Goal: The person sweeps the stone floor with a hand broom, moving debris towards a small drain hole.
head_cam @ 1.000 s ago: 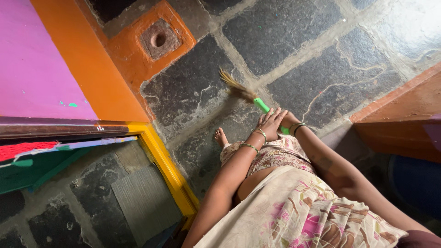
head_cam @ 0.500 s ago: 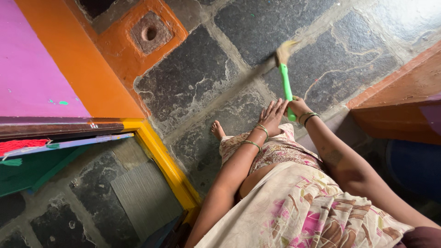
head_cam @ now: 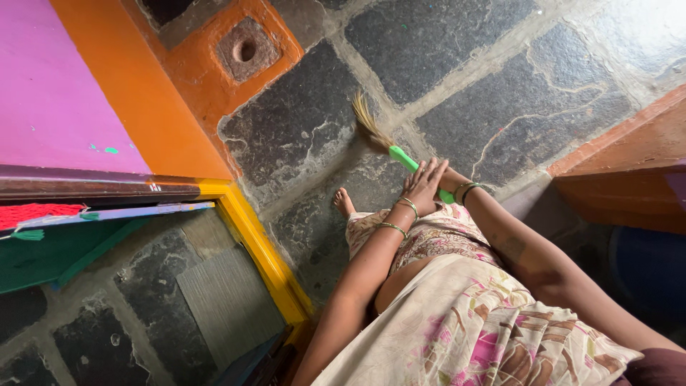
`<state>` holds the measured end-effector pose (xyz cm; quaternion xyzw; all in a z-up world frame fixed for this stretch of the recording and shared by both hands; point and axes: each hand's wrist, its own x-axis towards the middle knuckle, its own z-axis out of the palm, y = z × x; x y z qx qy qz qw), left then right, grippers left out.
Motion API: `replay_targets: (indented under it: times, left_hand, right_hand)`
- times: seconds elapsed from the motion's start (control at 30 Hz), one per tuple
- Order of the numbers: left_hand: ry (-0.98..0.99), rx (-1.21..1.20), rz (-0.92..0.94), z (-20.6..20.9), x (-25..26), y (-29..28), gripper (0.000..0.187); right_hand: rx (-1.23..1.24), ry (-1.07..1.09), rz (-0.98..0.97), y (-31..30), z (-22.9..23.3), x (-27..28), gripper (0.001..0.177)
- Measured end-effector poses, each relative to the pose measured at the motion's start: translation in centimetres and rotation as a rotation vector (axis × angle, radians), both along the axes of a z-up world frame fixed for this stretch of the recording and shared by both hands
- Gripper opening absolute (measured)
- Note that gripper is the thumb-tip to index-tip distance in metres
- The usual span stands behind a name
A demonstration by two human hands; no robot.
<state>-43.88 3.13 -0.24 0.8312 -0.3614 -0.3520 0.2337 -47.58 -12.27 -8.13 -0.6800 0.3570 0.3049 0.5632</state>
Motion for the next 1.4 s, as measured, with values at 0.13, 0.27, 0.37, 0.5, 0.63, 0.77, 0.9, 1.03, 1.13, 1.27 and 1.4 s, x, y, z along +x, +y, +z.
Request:
replay_targets:
  times: [0.13, 0.27, 0.37, 0.5, 0.63, 0.77, 0.9, 1.03, 1.13, 1.27, 1.4]
  left_hand:
    - [0.053, 0.039, -0.069, 0.5, -1.3, -0.4, 0.124]
    - [0.016, 0.022, -0.111, -0.1, -2.1, -0.1, 0.124]
    - [0.017, 0.032, -0.111, -0.2, -2.0, 0.2, 0.127]
    - [0.050, 0.028, -0.059, 0.6, -1.4, 0.2, 0.134]
    - [0.007, -0.037, 0.025, 0.4, -1.8, 0.6, 0.130]
    - [-0.015, -0.088, 0.093, -0.3, -2.6, 1.3, 0.130]
    - [0.016, -0.089, 0.136, -0.9, -3.5, 2.5, 0.125]
    - [-0.021, -0.120, 0.149, -0.9, -5.0, 3.9, 0.118]
    - [-0.008, -0.108, 0.126, -0.3, -6.4, 5.1, 0.120]
    - [0.046, -0.033, 0.061, 0.7, -6.3, 6.3, 0.125]
    - [0.016, 0.018, 0.052, 1.0, -5.2, 5.9, 0.124]
  right_hand:
    - [-0.042, 0.137, -0.025, -1.7, -0.7, -1.3, 0.035]
    - [0.026, 0.055, -0.397, -3.3, -0.4, -2.0, 0.043]
    - [0.028, -0.039, -0.436, -3.0, 0.5, -1.9, 0.042]
    - [-0.077, -0.080, -0.424, -0.7, 2.9, -1.0, 0.064]
    - [-0.006, -0.156, -0.395, 0.2, 2.8, -1.0, 0.079]
    - [0.062, -0.374, -0.253, 0.9, -1.2, -2.5, 0.073]
    - [0.223, -0.234, -0.281, 2.4, -3.1, -3.5, 0.043]
    - [0.185, -0.154, -0.220, 4.0, -3.5, -5.2, 0.029]
    - [0.123, -0.118, -0.270, 4.7, -3.4, -5.6, 0.029]
    - [0.156, -0.163, -0.373, 3.1, -2.0, -5.6, 0.031]
    - [0.137, -0.112, -0.479, -0.2, -0.7, -3.8, 0.027]
